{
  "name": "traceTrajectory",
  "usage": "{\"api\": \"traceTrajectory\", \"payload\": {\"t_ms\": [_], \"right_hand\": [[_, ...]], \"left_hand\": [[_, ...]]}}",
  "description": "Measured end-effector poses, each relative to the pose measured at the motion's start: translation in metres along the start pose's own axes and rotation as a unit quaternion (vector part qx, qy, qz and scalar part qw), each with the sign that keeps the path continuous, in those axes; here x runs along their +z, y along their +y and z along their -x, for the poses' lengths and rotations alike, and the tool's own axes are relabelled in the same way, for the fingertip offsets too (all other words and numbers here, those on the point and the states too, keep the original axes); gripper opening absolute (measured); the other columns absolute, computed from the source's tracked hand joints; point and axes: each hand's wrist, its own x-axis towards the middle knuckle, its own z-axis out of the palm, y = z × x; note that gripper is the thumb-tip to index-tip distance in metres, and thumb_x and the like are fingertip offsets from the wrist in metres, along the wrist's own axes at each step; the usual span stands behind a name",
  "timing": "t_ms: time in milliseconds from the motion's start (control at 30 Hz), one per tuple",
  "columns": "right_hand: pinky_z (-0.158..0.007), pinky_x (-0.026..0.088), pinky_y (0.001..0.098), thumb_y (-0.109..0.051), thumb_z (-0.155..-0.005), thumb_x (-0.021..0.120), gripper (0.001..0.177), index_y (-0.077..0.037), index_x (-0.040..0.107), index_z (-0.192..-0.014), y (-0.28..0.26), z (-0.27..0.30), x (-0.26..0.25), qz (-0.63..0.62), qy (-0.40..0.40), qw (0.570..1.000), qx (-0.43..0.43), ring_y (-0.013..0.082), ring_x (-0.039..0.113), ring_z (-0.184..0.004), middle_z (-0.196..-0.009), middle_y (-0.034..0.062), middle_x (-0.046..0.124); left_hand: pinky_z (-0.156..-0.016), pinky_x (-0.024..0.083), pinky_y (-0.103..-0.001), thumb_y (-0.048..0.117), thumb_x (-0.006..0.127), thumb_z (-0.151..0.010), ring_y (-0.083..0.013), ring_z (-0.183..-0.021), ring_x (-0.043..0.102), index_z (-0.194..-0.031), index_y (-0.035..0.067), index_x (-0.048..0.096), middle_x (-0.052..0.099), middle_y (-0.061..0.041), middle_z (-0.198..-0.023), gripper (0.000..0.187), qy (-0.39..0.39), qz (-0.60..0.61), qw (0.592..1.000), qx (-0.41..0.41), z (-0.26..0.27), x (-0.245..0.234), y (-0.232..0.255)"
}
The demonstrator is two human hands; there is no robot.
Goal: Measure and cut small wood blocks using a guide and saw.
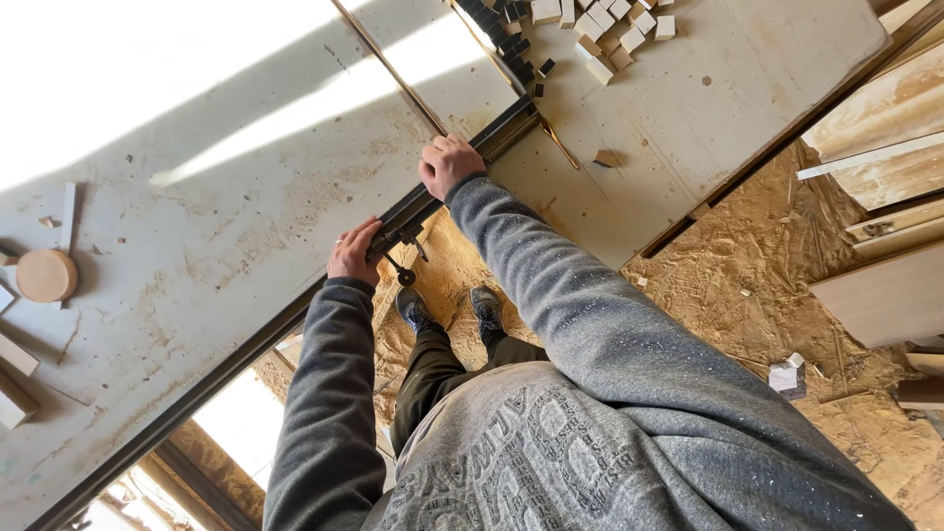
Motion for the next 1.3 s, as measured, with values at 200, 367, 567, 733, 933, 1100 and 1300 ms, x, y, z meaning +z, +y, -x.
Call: {"api": "traceTrajectory", "payload": {"t_ms": [200,367,567,733,933,1100,1300], "right_hand": [[-0.067,0.055,0.0406,-0.015,-0.085,0.07,0.014,-0.011,0.064,-0.073,-0.006,0.038,-0.023,0.001,0.03,0.999,-0.012,0.025,0.062,-0.072,-0.072,0.0064,0.063],[-0.069,0.054,0.0418,-0.015,-0.083,0.071,0.015,-0.01,0.062,-0.072,-0.016,0.07,-0.046,-0.004,0.086,0.996,-0.038,0.0267,0.062,-0.074,-0.073,0.0068,0.061],[-0.066,0.053,0.0402,-0.016,-0.085,0.07,0.017,-0.011,0.062,-0.071,-0.006,0.104,-0.042,0.005,0.084,0.995,-0.045,0.0244,0.059,-0.07,-0.07,0.0059,0.059],[-0.065,0.051,0.0385,-0.016,-0.085,0.069,0.017,-0.011,0.063,-0.07,-0.005,0.117,-0.045,0.02,0.106,0.993,-0.057,0.0218,0.056,-0.068,-0.068,0.0047,0.058],[-0.067,0.052,0.0393,-0.015,-0.084,0.069,0.017,-0.01,0.061,-0.07,-0.017,0.114,-0.06,0.01,0.132,0.989,-0.071,0.0245,0.058,-0.072,-0.07,0.0061,0.057],[-0.064,0.052,0.0396,-0.016,-0.084,0.071,0.018,-0.009,0.062,-0.07,-0.016,0.105,-0.055,0.008,0.113,0.991,-0.064,0.0249,0.058,-0.07,-0.07,0.0066,0.058],[-0.065,0.053,0.0394,-0.016,-0.085,0.071,0.017,-0.01,0.063,-0.071,-0.01,0.092,-0.041,0.012,0.102,0.993,-0.06,0.024,0.059,-0.07,-0.07,0.006,0.059]], "left_hand": [[-0.102,0.05,-0.044,0.0,0.078,-0.076,-0.0353,-0.119,0.06,-0.134,0.011,0.064,0.064,-0.008,-0.138,0.061,0.05,-0.018,0.998,0.021,0.035,0.007,0.035],[-0.1,0.049,-0.047,-0.004,0.073,-0.072,-0.0382,-0.113,0.059,-0.135,0.007,0.062,0.063,-0.012,-0.128,0.065,0.084,-0.025,0.996,0.012,0.064,0.018,0.057],[-0.096,0.051,-0.046,-0.003,0.073,-0.072,-0.0373,-0.11,0.06,-0.135,0.008,0.063,0.064,-0.011,-0.125,0.064,0.084,-0.027,0.996,0.014,0.09,0.036,0.063],[-0.097,0.052,-0.044,0.0,0.076,-0.076,-0.0356,-0.112,0.061,-0.132,0.011,0.065,0.065,-0.01,-0.129,0.058,0.076,-0.023,0.995,0.057,0.095,0.043,0.06],[-0.103,0.05,-0.044,-0.002,0.073,-0.071,-0.0332,-0.123,0.059,-0.14,0.009,0.059,0.061,-0.009,-0.143,0.072,0.012,-0.026,0.996,0.079,0.088,0.034,0.061],[-0.104,0.048,-0.043,-0.003,0.073,-0.072,-0.0313,-0.13,0.056,-0.142,0.01,0.056,0.056,-0.008,-0.149,0.074,-0.017,-0.018,0.996,0.082,0.077,0.029,0.056],[-0.105,0.05,-0.041,-0.008,0.071,-0.071,-0.0311,-0.127,0.058,-0.141,0.012,0.058,0.059,-0.004,-0.148,0.074,-0.015,-0.037,0.998,0.05,0.068,0.029,0.049]]}}
